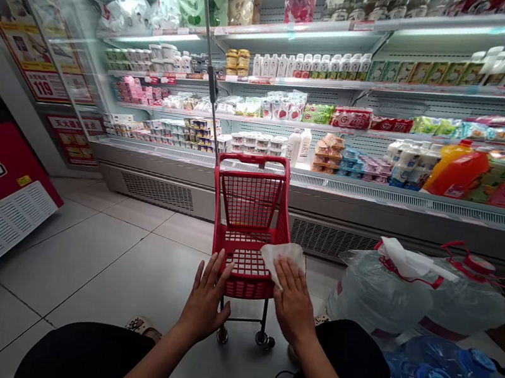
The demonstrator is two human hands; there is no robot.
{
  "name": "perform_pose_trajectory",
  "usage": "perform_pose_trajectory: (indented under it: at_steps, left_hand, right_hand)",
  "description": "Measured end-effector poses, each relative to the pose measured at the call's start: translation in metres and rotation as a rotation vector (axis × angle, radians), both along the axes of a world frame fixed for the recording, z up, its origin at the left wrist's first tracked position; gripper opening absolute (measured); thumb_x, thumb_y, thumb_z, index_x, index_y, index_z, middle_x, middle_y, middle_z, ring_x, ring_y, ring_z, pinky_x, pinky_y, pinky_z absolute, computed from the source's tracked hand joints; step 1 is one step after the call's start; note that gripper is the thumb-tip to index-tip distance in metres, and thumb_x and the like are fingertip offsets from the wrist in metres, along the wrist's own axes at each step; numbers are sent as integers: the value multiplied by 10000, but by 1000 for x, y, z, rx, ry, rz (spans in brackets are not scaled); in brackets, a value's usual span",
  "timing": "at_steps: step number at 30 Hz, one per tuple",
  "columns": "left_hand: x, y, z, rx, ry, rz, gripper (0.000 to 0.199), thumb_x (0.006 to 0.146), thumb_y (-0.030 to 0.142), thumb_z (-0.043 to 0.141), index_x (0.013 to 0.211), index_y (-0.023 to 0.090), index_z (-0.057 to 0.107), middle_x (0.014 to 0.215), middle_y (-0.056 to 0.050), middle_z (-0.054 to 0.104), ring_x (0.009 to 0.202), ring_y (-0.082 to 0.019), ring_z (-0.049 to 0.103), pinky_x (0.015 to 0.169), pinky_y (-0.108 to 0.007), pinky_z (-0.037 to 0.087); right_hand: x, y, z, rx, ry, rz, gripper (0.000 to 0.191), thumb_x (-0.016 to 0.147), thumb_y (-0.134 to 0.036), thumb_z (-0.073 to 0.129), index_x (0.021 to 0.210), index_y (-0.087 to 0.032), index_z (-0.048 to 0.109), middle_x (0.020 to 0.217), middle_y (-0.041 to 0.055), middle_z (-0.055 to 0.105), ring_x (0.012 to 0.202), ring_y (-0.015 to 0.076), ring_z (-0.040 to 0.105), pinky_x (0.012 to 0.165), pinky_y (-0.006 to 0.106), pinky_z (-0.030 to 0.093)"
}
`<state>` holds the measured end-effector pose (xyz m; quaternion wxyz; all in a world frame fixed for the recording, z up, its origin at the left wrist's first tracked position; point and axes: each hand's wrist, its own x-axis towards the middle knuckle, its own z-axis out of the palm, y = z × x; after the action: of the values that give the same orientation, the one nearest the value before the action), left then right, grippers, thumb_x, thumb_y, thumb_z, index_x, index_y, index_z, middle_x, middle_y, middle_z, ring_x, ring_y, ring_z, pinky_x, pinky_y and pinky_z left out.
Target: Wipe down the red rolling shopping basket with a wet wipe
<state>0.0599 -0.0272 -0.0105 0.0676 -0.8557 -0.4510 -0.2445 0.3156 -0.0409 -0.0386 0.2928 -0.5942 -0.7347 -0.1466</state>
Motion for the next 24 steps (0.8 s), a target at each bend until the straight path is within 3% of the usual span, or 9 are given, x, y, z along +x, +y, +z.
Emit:
perform_pose_trajectory:
  at_steps: [4, 7, 12, 20, 24]
  left_hand:
    - [-1, -1, 1, 12, 19, 16, 1012, 795, 231, 683, 1671, 224, 177, 1769, -94, 65, 1625, -344, 90, 1300, -575, 180]
    - [-5, 3, 2, 44, 52, 34, 911, 837, 254, 647, 1656, 224, 249, 1753, -85, 180, 1618, -317, 154, 1305, -533, 186]
    - [-10, 10, 5, 81, 100, 33, 774, 899, 295, 595, 1627, 229, 339, 1704, -81, 332, 1594, -294, 251, 1312, -512, 149]
    - [17, -16, -1, 140, 107, -28, 801, 967, 397, 564, 1679, 241, 231, 1698, -68, 343, 1568, -292, 311, 1312, -490, 80]
    - [17, -17, 10, 169, 146, -139, 803, 1004, 442, 529, 1693, 246, 164, 1708, -37, 324, 1563, -277, 313, 1318, -466, 69]
  right_hand:
    - [-47, -7, 2, -21, -50, 59, 749, 1032, -196, 326, 1693, -275, -17, 1736, -4, 205, 1604, 237, 193, 1288, 495, 235]
    - [-61, -2, 3, -32, -68, 101, 755, 1020, -178, 332, 1695, -269, 5, 1738, -10, 195, 1609, 227, 169, 1291, 482, 221]
    - [-37, 8, 8, -45, -128, 198, 753, 1014, -181, 346, 1692, -322, 50, 1740, -43, 185, 1606, 189, 175, 1300, 440, 204]
    - [-4, 3, -4, -23, -13, 47, 680, 1045, -202, 270, 1693, -298, 90, 1751, -5, 162, 1612, 227, 150, 1301, 523, 188]
    - [10, 2, -7, -45, 37, 45, 645, 1067, -251, 244, 1691, -318, 96, 1749, -14, 179, 1613, 236, 146, 1299, 542, 189]
